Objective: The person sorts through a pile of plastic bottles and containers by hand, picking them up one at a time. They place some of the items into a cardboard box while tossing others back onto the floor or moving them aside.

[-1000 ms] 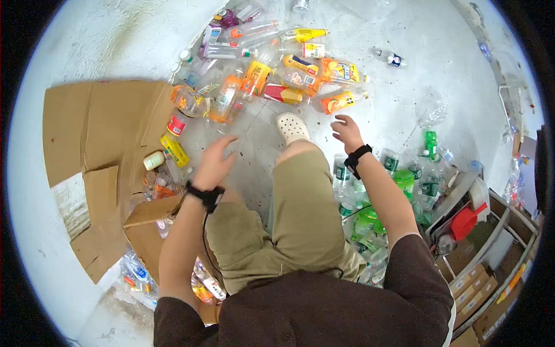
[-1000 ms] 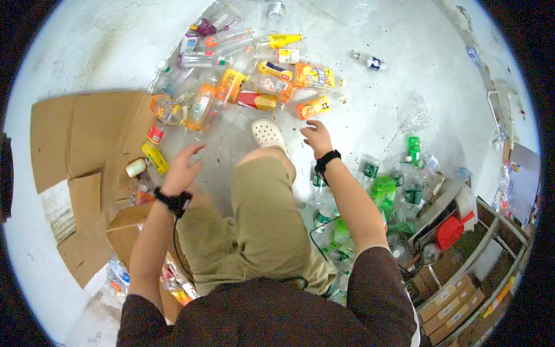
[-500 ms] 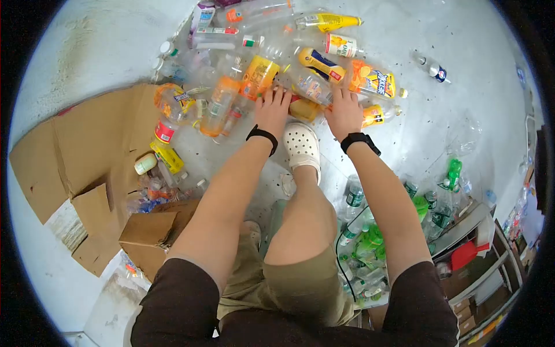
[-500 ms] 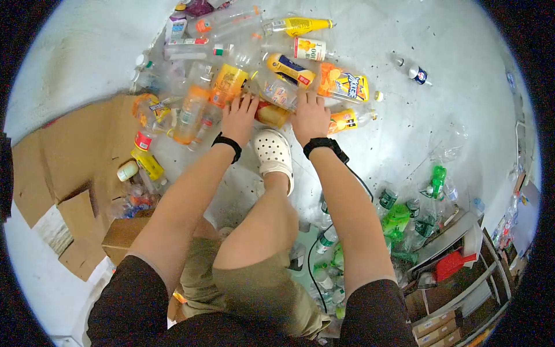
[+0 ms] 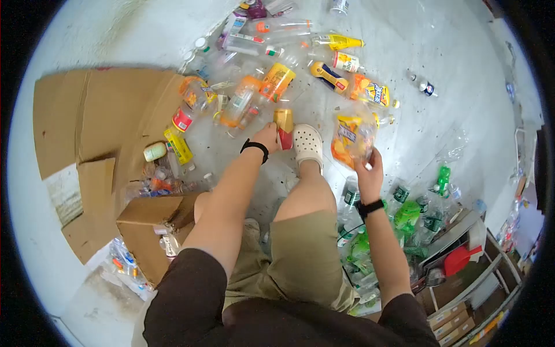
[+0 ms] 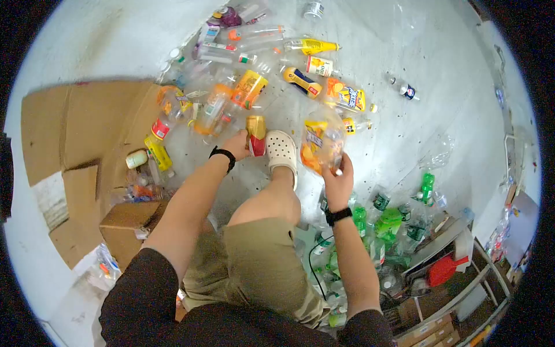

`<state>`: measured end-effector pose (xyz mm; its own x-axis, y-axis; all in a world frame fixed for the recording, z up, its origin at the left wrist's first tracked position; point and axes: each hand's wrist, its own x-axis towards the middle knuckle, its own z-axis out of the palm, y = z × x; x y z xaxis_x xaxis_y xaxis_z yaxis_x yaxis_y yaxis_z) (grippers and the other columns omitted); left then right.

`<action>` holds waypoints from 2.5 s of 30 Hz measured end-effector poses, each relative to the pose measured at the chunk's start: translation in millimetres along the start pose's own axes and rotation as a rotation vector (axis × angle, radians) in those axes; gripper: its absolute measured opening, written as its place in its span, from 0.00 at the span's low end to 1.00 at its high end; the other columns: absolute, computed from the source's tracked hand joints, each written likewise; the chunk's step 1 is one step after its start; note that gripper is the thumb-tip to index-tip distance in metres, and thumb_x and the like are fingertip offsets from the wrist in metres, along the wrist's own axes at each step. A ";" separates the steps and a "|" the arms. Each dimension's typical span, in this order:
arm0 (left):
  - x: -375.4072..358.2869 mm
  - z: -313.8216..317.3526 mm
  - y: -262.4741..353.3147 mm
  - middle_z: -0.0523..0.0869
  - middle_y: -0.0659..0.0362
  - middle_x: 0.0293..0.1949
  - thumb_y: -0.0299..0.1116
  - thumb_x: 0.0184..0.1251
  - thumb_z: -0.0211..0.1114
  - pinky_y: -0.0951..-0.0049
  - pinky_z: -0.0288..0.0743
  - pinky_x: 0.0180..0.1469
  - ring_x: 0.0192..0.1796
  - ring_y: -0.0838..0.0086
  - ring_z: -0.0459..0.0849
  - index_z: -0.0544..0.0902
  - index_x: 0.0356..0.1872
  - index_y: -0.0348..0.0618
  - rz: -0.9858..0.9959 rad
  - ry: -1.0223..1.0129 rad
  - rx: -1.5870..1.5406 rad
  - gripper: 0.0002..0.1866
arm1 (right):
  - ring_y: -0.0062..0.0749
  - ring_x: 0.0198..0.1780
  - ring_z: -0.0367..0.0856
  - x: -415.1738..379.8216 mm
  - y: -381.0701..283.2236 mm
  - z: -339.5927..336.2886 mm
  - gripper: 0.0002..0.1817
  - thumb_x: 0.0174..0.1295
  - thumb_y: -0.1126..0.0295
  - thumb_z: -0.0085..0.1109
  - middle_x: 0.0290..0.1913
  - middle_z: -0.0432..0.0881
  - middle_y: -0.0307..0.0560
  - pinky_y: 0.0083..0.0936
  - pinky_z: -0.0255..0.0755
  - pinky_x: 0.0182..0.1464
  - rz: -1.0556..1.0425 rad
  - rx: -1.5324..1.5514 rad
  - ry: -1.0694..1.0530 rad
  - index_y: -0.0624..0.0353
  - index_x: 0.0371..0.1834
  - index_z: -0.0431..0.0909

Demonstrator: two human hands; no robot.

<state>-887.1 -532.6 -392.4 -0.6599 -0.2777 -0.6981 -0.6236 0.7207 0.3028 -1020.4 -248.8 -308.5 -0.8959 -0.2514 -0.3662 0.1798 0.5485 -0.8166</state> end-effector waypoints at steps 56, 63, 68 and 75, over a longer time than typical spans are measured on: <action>-672.8 148.4 -149.3 0.76 0.48 0.47 0.29 0.40 0.70 0.66 0.69 0.54 0.49 0.61 0.76 0.65 0.57 0.32 -0.599 1.492 -0.925 0.38 | 0.32 0.59 0.68 -295.6 -225.8 -67.5 0.24 0.64 0.67 0.55 0.59 0.70 0.45 0.35 0.65 0.58 -0.272 0.494 -0.795 0.58 0.62 0.62; -664.3 211.8 -138.7 0.73 0.40 0.50 0.33 0.40 0.70 0.60 0.67 0.57 0.53 0.51 0.73 0.66 0.58 0.35 -0.804 1.441 -0.894 0.38 | 0.33 0.58 0.69 -309.8 -226.8 -55.3 0.25 0.63 0.67 0.55 0.59 0.70 0.45 0.37 0.64 0.56 -0.270 0.449 -0.857 0.58 0.63 0.61; -596.8 173.9 -135.6 0.74 0.41 0.48 0.39 0.38 0.74 0.58 0.68 0.55 0.52 0.49 0.73 0.67 0.58 0.38 -0.781 1.170 -0.624 0.41 | 0.34 0.57 0.71 -316.9 -222.7 -51.2 0.25 0.63 0.69 0.56 0.59 0.70 0.46 0.35 0.67 0.56 -0.259 0.467 -0.900 0.60 0.62 0.61; -497.7 154.9 -154.2 0.70 0.46 0.53 0.40 0.44 0.72 0.51 0.68 0.55 0.55 0.49 0.71 0.65 0.60 0.50 -0.866 0.751 -0.409 0.38 | 0.34 0.58 0.70 -320.0 -219.5 -61.4 0.25 0.63 0.71 0.55 0.60 0.69 0.46 0.35 0.67 0.56 -0.251 0.495 -0.824 0.61 0.63 0.60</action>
<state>-397.6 -407.2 -192.1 0.0467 -0.9640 -0.2618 -0.9747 -0.1013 0.1992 -798.2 -239.8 15.4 -0.4033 -0.8930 -0.1997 0.3413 0.0557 -0.9383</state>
